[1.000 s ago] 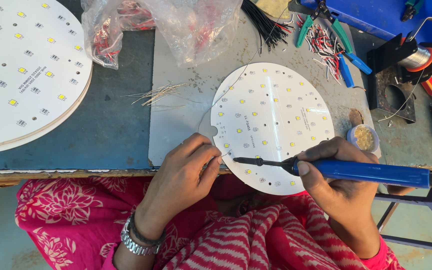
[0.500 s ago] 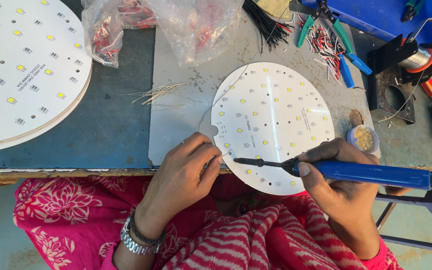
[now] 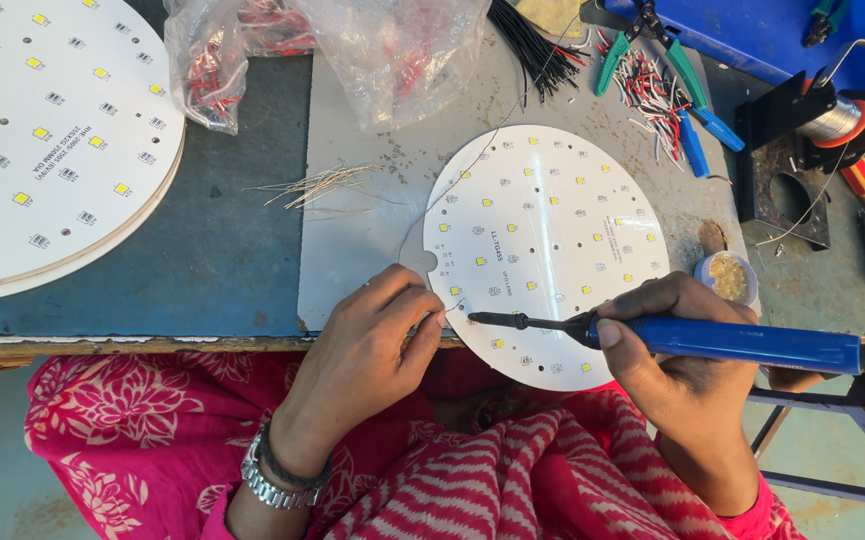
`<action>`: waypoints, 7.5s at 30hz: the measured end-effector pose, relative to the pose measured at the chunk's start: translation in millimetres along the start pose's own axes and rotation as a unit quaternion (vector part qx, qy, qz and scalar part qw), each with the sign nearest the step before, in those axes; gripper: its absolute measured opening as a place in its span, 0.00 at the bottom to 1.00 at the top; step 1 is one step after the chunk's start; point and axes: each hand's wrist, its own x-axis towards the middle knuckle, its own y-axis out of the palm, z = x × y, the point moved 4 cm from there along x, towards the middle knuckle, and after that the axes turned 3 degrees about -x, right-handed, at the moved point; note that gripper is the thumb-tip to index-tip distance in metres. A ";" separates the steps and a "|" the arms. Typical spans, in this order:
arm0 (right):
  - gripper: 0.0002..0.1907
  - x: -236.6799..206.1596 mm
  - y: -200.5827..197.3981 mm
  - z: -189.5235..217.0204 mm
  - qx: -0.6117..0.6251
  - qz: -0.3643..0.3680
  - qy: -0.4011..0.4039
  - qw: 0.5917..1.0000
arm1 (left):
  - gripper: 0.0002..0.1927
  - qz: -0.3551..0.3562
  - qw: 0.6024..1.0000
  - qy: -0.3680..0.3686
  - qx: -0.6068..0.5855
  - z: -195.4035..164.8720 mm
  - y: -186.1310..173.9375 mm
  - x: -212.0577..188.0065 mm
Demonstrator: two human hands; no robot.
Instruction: The person solders wires onto a circular LED board using a soldering iron and solder wire. They repeatedly apply solder to connection points, clean the iron tip, and continue attaching wires to multiple LEDs on the board.
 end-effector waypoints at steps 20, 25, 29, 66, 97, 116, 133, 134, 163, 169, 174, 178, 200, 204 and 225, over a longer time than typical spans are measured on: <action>0.06 -3.2 -0.5 -1.3 -0.001 -0.008 0.004 1.000 | 0.04 -0.002 1.000 -0.001 0.000 0.7 -0.1 1.1; 0.06 -0.6 -1.3 -2.0 0.001 -0.015 -0.007 1.000 | 0.04 -0.004 1.000 0.002 0.002 0.1 -1.0 0.7; 0.06 -1.0 -1.7 -2.3 -0.002 -0.014 -0.010 1.000 | 0.04 -0.003 1.000 -0.001 0.001 0.2 -1.1 0.7; 0.24 -12.8 20.0 -25.5 0.164 -0.003 -0.095 0.982 | 0.06 0.073 0.983 0.169 -0.015 -56.3 26.6 38.3; 0.27 -18.6 18.8 -20.0 0.094 0.050 -0.148 0.983 | 0.04 0.019 0.990 0.137 -0.027 -48.8 14.8 33.3; 0.18 -50.2 -39.4 -80.2 0.080 -0.153 -0.064 0.983 | 0.08 -0.039 0.982 0.100 0.156 -28.4 33.8 -6.2; 0.11 -54.4 -58.9 -101.3 0.221 -0.223 0.063 0.947 | 0.08 -0.034 0.993 0.104 0.051 -29.3 40.5 -9.9; 0.10 -53.1 -59.1 -99.5 0.201 -0.225 0.086 0.950 | 0.08 -0.027 0.992 0.106 0.065 -30.7 43.3 -7.1; 0.06 -23.2 -47.6 -69.3 0.042 -0.110 0.058 0.991 | 0.08 -0.027 0.986 0.115 0.119 -26.8 63.2 10.0; 0.06 -23.1 -46.4 -66.3 0.035 -0.108 0.053 0.992 | 0.07 -0.029 0.986 0.118 0.117 -27.3 64.7 11.4; 0.06 -23.5 -47.3 -66.7 0.026 -0.108 0.051 0.993 | 0.07 -0.044 0.984 0.120 0.124 -29.3 60.4 10.6; 0.06 -23.5 -49.0 -68.2 0.030 -0.112 0.053 0.992 | 0.07 -0.060 0.985 0.106 0.125 -26.9 50.8 7.8; 0.08 -27.8 -49.8 -59.0 0.041 -0.106 0.044 0.993 | 0.08 -0.058 0.985 0.097 0.128 -22.3 52.0 3.2; 0.08 -32.7 -58.8 -61.4 0.045 -0.121 0.062 0.990 | 0.08 -0.060 0.985 0.099 0.125 -23.4 51.5 3.1; 0.07 -23.6 -45.7 -66.1 0.044 -0.100 0.052 0.993 | 0.07 -0.040 0.987 0.102 0.121 -23.6 59.5 4.9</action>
